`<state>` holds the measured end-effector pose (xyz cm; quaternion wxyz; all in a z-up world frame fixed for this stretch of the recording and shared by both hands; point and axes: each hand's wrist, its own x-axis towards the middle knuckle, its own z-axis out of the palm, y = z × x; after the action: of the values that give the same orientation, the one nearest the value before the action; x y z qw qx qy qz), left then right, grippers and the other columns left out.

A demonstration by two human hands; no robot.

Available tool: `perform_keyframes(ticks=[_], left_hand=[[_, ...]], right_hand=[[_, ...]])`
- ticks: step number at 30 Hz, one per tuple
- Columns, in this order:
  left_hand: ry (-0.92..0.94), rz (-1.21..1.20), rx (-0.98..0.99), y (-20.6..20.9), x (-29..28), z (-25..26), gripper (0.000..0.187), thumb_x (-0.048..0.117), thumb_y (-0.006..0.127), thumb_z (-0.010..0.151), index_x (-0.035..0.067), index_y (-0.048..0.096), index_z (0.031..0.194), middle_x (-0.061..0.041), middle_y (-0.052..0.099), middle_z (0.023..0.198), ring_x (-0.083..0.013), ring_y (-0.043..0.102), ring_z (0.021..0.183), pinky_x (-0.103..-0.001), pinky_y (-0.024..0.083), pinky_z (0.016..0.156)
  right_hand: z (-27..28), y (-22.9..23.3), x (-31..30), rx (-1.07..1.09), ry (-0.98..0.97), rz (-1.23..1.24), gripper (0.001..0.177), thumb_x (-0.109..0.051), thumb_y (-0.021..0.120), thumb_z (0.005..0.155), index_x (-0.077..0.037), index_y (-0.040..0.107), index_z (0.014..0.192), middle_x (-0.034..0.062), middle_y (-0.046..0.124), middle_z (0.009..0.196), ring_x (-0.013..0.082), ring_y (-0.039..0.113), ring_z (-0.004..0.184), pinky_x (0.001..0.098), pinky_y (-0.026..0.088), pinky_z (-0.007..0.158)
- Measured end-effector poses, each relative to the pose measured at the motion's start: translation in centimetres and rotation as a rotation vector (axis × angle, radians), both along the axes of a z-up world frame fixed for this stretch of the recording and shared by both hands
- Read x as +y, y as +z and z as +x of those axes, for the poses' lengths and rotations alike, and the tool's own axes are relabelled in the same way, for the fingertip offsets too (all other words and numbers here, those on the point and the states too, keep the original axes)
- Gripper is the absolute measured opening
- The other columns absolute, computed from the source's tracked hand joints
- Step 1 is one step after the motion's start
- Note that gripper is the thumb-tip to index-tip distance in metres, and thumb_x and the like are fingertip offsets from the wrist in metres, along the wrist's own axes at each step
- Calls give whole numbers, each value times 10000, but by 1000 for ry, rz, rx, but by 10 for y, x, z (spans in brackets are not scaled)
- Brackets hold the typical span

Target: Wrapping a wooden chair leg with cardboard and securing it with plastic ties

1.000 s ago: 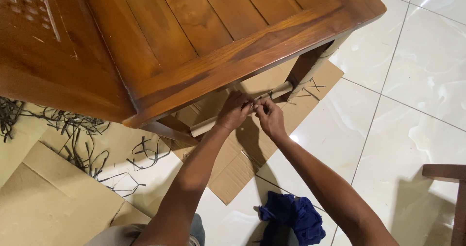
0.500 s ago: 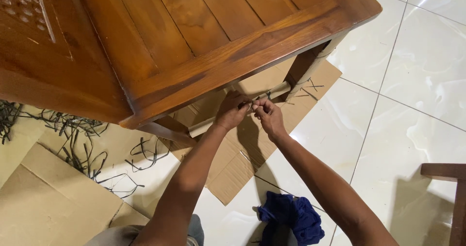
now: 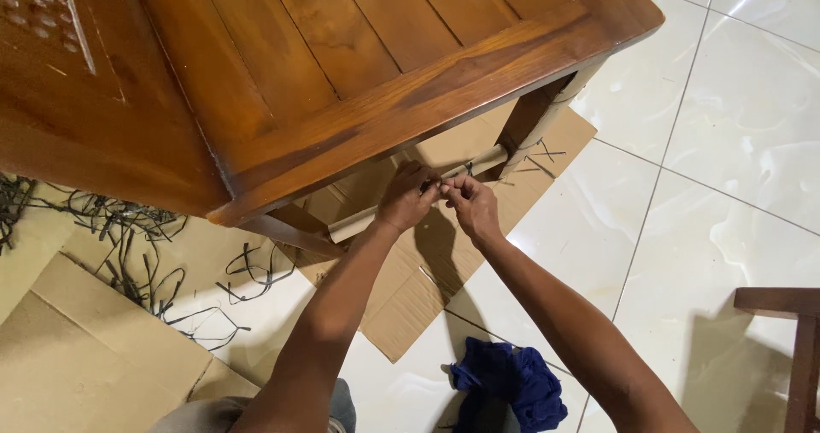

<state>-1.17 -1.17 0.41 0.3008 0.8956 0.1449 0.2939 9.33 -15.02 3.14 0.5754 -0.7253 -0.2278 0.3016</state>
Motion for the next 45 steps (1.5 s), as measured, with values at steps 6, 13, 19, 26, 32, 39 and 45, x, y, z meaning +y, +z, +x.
perform_keyframes(ticks=[6, 13, 19, 26, 32, 39, 45], left_hand=[[30, 105, -34, -5, 2, 0, 93, 196, 689, 890, 134, 665, 955, -93, 636, 855, -303, 637, 902, -397, 529, 861], [8, 202, -62, -11, 4, 2, 66, 153, 656, 909, 99, 636, 939, -125, 606, 831, -309, 626, 876, -417, 488, 865], [-20, 264, -139, -13, 7, 7, 51, 122, 662, 890, 88, 628, 906, -129, 610, 831, -308, 616, 843, -410, 467, 841], [-41, 326, -168, -18, 10, 3, 61, 73, 691, 894, 71, 648, 937, -128, 632, 872, -304, 634, 871, -410, 472, 827], [-151, 1354, 899, -6, -6, -17, 350, 202, 391, 1036, 204, 723, 1148, -15, 735, 1107, -246, 575, 1123, -540, 280, 1188], [-372, -20, 370, 23, 1, -122, 597, -30, 539, 930, 17, 426, 1515, -318, 459, 1498, -511, 441, 1398, -547, 392, 1190], [-366, -17, 806, 18, 19, -231, 284, 253, 447, 1060, 176, 646, 1248, -116, 650, 1278, -363, 615, 1228, -497, 514, 1031]], right_hand=[[-10, 9, -16, -122, 23, -143, 103, -239, 778, 891, -136, 772, 892, 67, 755, 702, 156, 726, 644, 281, 526, 657], [-13, 2, -24, -313, 85, -84, 84, -169, 716, 945, -131, 722, 871, 46, 711, 663, 176, 686, 621, 301, 536, 657], [-15, -15, -36, -596, 197, -114, 120, -250, 684, 971, -159, 674, 893, 84, 674, 667, 302, 680, 655, 410, 523, 636], [-18, -17, -63, -706, 369, -247, 209, -292, 615, 990, -147, 654, 1134, 100, 787, 902, 320, 758, 841, 485, 581, 729], [-8, -25, -78, -640, 793, -588, 210, -231, 596, 935, -101, 740, 1014, 139, 796, 959, 394, 753, 930, 520, 582, 800], [-18, -9, -84, -583, 1028, -734, 219, -207, 602, 935, -99, 742, 1063, 160, 790, 998, 397, 750, 989, 497, 583, 859], [-30, -3, -78, -561, 1090, -770, 235, -218, 565, 965, -91, 728, 1078, 195, 780, 1022, 406, 751, 997, 509, 592, 870]])
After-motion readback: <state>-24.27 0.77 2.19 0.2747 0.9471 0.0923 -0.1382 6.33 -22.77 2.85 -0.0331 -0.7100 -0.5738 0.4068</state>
